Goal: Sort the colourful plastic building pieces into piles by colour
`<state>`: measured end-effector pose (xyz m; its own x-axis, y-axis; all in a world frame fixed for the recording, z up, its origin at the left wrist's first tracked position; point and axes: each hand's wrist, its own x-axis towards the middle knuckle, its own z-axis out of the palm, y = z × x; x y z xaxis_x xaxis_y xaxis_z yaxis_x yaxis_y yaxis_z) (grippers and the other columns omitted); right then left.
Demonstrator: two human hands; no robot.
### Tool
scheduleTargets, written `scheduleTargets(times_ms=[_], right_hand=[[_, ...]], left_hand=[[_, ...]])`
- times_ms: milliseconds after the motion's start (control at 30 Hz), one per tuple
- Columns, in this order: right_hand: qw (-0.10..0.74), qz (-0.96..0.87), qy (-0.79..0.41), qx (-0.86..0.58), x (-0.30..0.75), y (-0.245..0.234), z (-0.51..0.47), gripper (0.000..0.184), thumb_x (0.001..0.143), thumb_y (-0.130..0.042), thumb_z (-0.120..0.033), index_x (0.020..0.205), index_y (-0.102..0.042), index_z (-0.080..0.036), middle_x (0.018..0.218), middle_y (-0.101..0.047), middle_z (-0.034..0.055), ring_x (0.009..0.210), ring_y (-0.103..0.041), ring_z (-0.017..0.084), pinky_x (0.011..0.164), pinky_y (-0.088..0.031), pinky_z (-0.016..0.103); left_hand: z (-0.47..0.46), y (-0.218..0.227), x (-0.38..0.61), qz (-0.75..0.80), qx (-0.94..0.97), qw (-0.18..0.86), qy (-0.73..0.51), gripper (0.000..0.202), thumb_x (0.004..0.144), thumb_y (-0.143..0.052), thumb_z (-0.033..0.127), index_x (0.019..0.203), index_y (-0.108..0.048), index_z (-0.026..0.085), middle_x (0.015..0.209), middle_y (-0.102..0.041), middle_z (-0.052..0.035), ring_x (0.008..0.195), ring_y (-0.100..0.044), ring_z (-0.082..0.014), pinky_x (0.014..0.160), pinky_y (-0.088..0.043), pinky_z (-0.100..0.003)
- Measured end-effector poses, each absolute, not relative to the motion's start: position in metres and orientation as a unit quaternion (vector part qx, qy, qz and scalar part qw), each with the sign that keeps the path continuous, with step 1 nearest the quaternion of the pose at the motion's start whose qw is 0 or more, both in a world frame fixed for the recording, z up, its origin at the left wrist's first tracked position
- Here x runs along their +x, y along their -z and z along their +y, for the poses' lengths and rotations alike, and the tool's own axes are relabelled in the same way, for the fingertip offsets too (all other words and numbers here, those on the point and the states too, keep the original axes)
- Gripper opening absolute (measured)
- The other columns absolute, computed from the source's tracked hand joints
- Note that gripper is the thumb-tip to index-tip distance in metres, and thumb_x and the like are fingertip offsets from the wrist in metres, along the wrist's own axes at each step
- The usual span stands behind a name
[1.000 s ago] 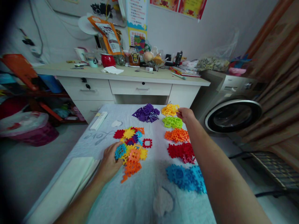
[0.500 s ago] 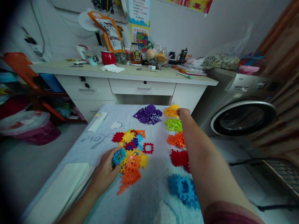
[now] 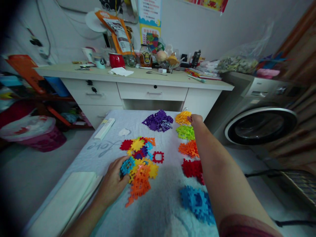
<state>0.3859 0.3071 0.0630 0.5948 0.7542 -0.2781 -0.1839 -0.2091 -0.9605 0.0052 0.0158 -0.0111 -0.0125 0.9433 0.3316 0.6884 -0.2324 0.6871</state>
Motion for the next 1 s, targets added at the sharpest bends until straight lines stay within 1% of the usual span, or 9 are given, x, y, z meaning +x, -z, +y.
scheduleTargets(times_ms=[133, 267, 500, 600, 733, 800, 867, 933, 1000], right_hand=[[0.584, -0.169, -0.398, -0.687, 0.385, -0.071, 0.291, 0.020, 0.074, -0.054, 0.002, 0.073, -0.049, -0.017, 0.060, -0.049, -0.0065, 0.049, -0.054, 0.006, 0.048, -0.051, 0.014], [0.584, -0.161, -0.401, -0.687, 0.386, -0.080, 0.274, 0.019, 0.076, -0.051, 0.002, 0.076, -0.051, -0.017, 0.061, -0.048, -0.0063, 0.050, -0.052, 0.005, 0.048, -0.052, 0.014], [0.590, -0.181, -0.396, -0.680, 0.383, -0.101, 0.242, 0.014, 0.079, -0.057, -0.004, 0.077, -0.053, -0.016, 0.063, -0.049, -0.0043, 0.049, -0.050, 0.005, 0.046, -0.049, 0.013], [0.594, -0.204, -0.407, -0.663, 0.376, -0.112, 0.227, 0.013, 0.079, -0.055, -0.003, 0.078, -0.054, -0.016, 0.061, -0.050, -0.0040, 0.049, -0.050, 0.005, 0.046, -0.048, 0.014], [0.584, -0.268, -0.436, -0.630, 0.356, -0.123, 0.202, 0.014, 0.076, -0.057, -0.002, 0.078, -0.057, -0.015, 0.062, -0.056, -0.0016, 0.051, -0.055, 0.007, 0.048, -0.049, 0.016], [0.556, -0.344, -0.451, -0.608, 0.340, -0.124, 0.187, 0.012, 0.076, -0.058, -0.003, 0.079, -0.058, -0.015, 0.066, -0.060, -0.0001, 0.054, -0.058, 0.008, 0.049, -0.048, 0.018], [0.501, -0.431, -0.462, -0.591, 0.321, -0.121, 0.172, 0.010, 0.076, -0.059, -0.005, 0.079, -0.059, -0.015, 0.070, -0.063, 0.0006, 0.055, -0.059, 0.009, 0.049, -0.047, 0.018], [0.415, -0.515, -0.468, -0.586, 0.299, -0.114, 0.157, 0.009, 0.077, -0.060, -0.007, 0.080, -0.061, -0.015, 0.071, -0.065, 0.0007, 0.055, -0.059, 0.009, 0.051, -0.046, 0.019], [0.311, -0.600, -0.454, -0.580, 0.275, -0.104, 0.145, 0.010, 0.076, -0.061, -0.008, 0.082, -0.064, -0.015, 0.069, -0.065, 0.0000, 0.057, -0.059, 0.010, 0.053, -0.045, 0.020]], left_hand=[[0.016, 0.010, 0.005, 0.593, 0.686, 0.168, -0.387, 0.058, 0.067, -0.053, 0.014, 0.125, -0.055, 0.022, 0.124, -0.060, -0.0084, 0.118, -0.054, -0.0266, 0.104, -0.044, -0.046], [0.016, 0.008, 0.005, 0.591, 0.688, 0.171, -0.385, 0.057, 0.067, -0.053, 0.014, 0.124, -0.055, 0.022, 0.124, -0.060, -0.0083, 0.118, -0.054, -0.0266, 0.104, -0.044, -0.046], [0.015, 0.005, 0.005, 0.586, 0.692, 0.174, -0.385, 0.057, 0.068, -0.052, 0.013, 0.124, -0.055, 0.020, 0.124, -0.060, -0.0084, 0.117, -0.053, -0.0259, 0.104, -0.043, -0.045], [0.015, 0.005, 0.005, 0.584, 0.694, 0.176, -0.383, 0.056, 0.069, -0.051, 0.012, 0.124, -0.054, 0.019, 0.124, -0.060, -0.0089, 0.117, -0.053, -0.0257, 0.104, -0.042, -0.046], [0.014, 0.004, 0.005, 0.576, 0.695, 0.180, -0.391, 0.056, 0.069, -0.052, 0.014, 0.124, -0.053, 0.018, 0.125, -0.059, -0.0095, 0.118, -0.052, -0.0260, 0.105, -0.041, -0.046], [0.014, 0.004, 0.005, 0.570, 0.694, 0.184, -0.400, 0.055, 0.069, -0.054, 0.015, 0.124, -0.053, 0.017, 0.124, -0.059, -0.0099, 0.118, -0.053, -0.0262, 0.104, -0.042, -0.045], [0.013, 0.004, 0.005, 0.564, 0.692, 0.186, -0.411, 0.054, 0.070, -0.054, 0.016, 0.124, -0.053, 0.018, 0.123, -0.060, -0.0098, 0.116, -0.054, -0.0258, 0.103, -0.042, -0.045], [0.013, 0.003, 0.004, 0.564, 0.687, 0.185, -0.419, 0.052, 0.071, -0.053, 0.017, 0.123, -0.054, 0.018, 0.121, -0.060, -0.0095, 0.114, -0.055, -0.0252, 0.102, -0.043, -0.044], [0.014, 0.003, 0.004, 0.568, 0.683, 0.183, -0.422, 0.050, 0.071, -0.053, 0.016, 0.121, -0.054, 0.018, 0.120, -0.061, -0.0096, 0.113, -0.056, -0.0250, 0.101, -0.044, -0.044]])
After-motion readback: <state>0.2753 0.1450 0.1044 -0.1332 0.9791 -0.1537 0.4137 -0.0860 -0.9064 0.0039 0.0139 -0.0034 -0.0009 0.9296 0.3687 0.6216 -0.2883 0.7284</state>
